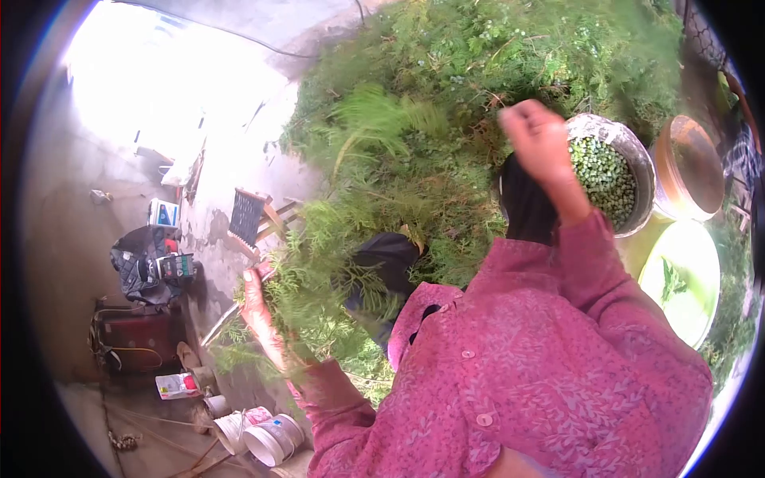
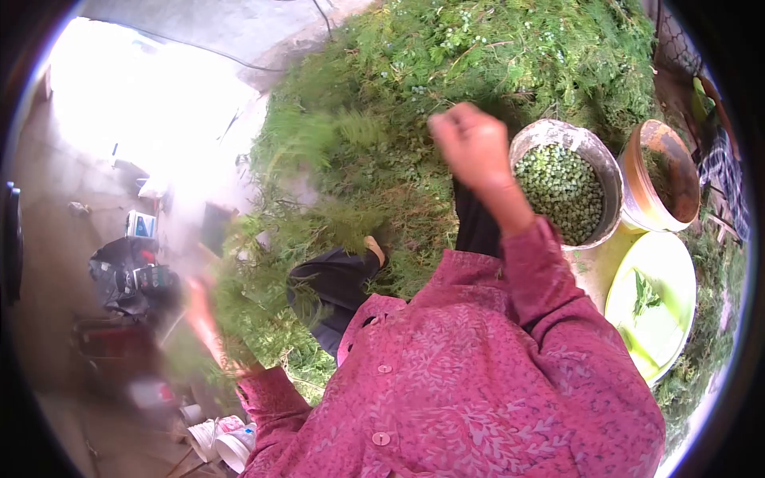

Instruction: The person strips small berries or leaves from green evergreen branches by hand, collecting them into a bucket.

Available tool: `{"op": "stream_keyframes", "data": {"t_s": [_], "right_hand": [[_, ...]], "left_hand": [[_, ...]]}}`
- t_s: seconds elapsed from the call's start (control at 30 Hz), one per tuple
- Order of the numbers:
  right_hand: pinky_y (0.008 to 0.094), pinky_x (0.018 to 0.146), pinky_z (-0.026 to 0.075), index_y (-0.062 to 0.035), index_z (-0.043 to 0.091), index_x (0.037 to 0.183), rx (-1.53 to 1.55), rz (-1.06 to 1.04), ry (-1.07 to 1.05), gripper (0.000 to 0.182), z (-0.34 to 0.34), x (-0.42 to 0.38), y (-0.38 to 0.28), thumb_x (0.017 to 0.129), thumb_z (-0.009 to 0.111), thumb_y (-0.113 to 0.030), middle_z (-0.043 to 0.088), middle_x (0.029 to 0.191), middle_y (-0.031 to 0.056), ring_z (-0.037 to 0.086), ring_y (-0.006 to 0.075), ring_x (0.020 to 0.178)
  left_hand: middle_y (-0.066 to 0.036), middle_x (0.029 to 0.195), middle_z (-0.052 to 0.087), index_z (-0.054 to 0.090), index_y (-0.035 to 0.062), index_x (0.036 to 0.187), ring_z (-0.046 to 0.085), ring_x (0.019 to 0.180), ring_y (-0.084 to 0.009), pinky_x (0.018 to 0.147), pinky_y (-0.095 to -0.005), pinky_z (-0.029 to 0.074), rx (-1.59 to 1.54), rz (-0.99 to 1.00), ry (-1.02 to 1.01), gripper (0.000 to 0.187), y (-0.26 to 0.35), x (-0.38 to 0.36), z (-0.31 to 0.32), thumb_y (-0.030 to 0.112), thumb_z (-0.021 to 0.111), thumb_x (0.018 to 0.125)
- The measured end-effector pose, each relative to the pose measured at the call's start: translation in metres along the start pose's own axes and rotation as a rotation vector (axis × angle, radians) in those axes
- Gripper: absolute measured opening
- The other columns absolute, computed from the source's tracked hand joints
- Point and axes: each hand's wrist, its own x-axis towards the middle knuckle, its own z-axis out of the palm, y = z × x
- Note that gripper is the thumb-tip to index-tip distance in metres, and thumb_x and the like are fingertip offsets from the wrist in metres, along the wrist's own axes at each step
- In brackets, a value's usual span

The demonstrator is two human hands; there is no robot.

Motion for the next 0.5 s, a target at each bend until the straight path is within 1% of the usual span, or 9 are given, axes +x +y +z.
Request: {"op": "stream_keyframes", "data": {"t_s": [0.07,0.13,0.17,0.2,0.23,0.27,0.3,0.43,0.5], "right_hand": [[0.0257,0.05,0.043,-0.0023,0.06,0.079,-0.049,0.036,0.093,0.023,-0.031,0.013,0.022,0.082,0.059,-0.026,0.058,0.061,0.0044,0.05,0.0094,0.054],[0.0263,0.052,0.044,-0.0024,0.06,0.085,-0.136,-0.002,0.247,0.023,-0.059,0.016,0.05,0.082,0.059,-0.025,0.059,0.063,0.0052,0.052,0.0104,0.055],[0.0274,0.054,0.045,-0.0031,0.06,0.089,-0.259,0.102,0.289,0.024,-0.072,0.015,0.059,0.08,0.061,-0.025,0.06,0.064,0.0073,0.054,0.0143,0.055],[0.0316,0.061,0.047,-0.0044,0.06,0.093,-0.582,0.141,0.182,0.025,-0.091,0.014,0.082,0.077,0.062,-0.023,0.062,0.073,0.0128,0.059,0.0241,0.064],[0.0369,0.073,0.046,-0.0048,0.06,0.097,-0.809,0.092,0.103,0.03,-0.106,0.008,0.111,0.073,0.062,-0.023,0.061,0.084,0.018,0.058,0.0328,0.08],[0.0399,0.082,0.043,-0.0048,0.06,0.1,-0.868,0.082,0.044,0.034,-0.118,-0.001,0.146,0.072,0.061,-0.025,0.06,0.092,0.0205,0.055,0.0344,0.092],[0.0395,0.084,0.042,-0.0038,0.06,0.1,-0.867,0.199,0.006,0.036,-0.122,-0.008,0.138,0.072,0.061,-0.027,0.06,0.093,0.0209,0.054,0.0333,0.094],[0.0377,0.082,0.044,-0.0031,0.061,0.099,-0.716,0.333,-0.038,0.036,-0.123,-0.024,0.148,0.074,0.059,-0.029,0.061,0.093,0.0199,0.057,0.0327,0.09],[0.0364,0.081,0.045,-0.003,0.062,0.097,-0.71,0.344,-0.18,0.035,-0.12,-0.026,0.156,0.074,0.057,-0.029,0.062,0.094,0.019,0.06,0.0314,0.087]], "left_hand": [[-0.012,0.088,0.061,0.058,-0.0007,0.097,0.058,0.075,-0.019,0.065,-0.0311,0.048,-0.028,-0.026,0.016,0.041,-0.004,0.005,-0.01,0.038,0.057,0.083],[-0.012,0.091,0.06,0.057,-0.001,0.1,0.058,0.074,-0.0199,0.064,-0.0314,0.048,-0.355,-0.056,0.078,0.036,-0.011,0.01,-0.012,0.032,0.056,0.084],[-0.012,0.091,0.06,0.057,-0.001,0.1,0.058,0.074,-0.0199,0.064,-0.0314,0.048,-0.358,-0.045,0.084,0.036,-0.02,0.018,-0.027,0.032,0.056,0.084],[-0.012,0.091,0.06,0.056,-0.0009,0.1,0.058,0.075,-0.02,0.065,-0.0316,0.048,-0.228,0.04,0.094,0.036,-0.028,0.039,-0.013,0.031,0.056,0.084],[-0.011,0.092,0.06,0.056,-0.0007,0.101,0.058,0.076,-0.0201,0.065,-0.0319,0.048,-0.098,0.124,0.104,0.035,-0.047,0.024,-0.043,0.03,0.056,0.084],[-0.011,0.093,0.06,0.056,-0.0005,0.101,0.058,0.077,-0.0203,0.066,-0.0321,0.048,0.032,0.208,0.114,0.035,-0.067,0.006,-0.078,0.029,0.056,0.084],[-0.011,0.094,0.06,0.056,-0.0003,0.102,0.057,0.078,-0.0204,0.067,-0.0323,0.048,0.163,0.29,0.125,0.034,-0.076,0.014,-0.094,0.029,0.056,0.084],[-0.011,0.096,0.059,0.055,0.0004,0.103,0.057,0.081,-0.0209,0.069,-0.0333,0.047,0.722,0.583,0.163,0.032,-0.127,0.023,-0.138,0.026,0.056,0.083],[-0.011,0.098,0.059,0.054,0.0007,0.104,0.057,0.083,-0.0212,0.07,-0.0337,0.047,1.0,0.719,0.171,0.031,-0.155,0.024,-0.167,0.024,0.056,0.083]]}}
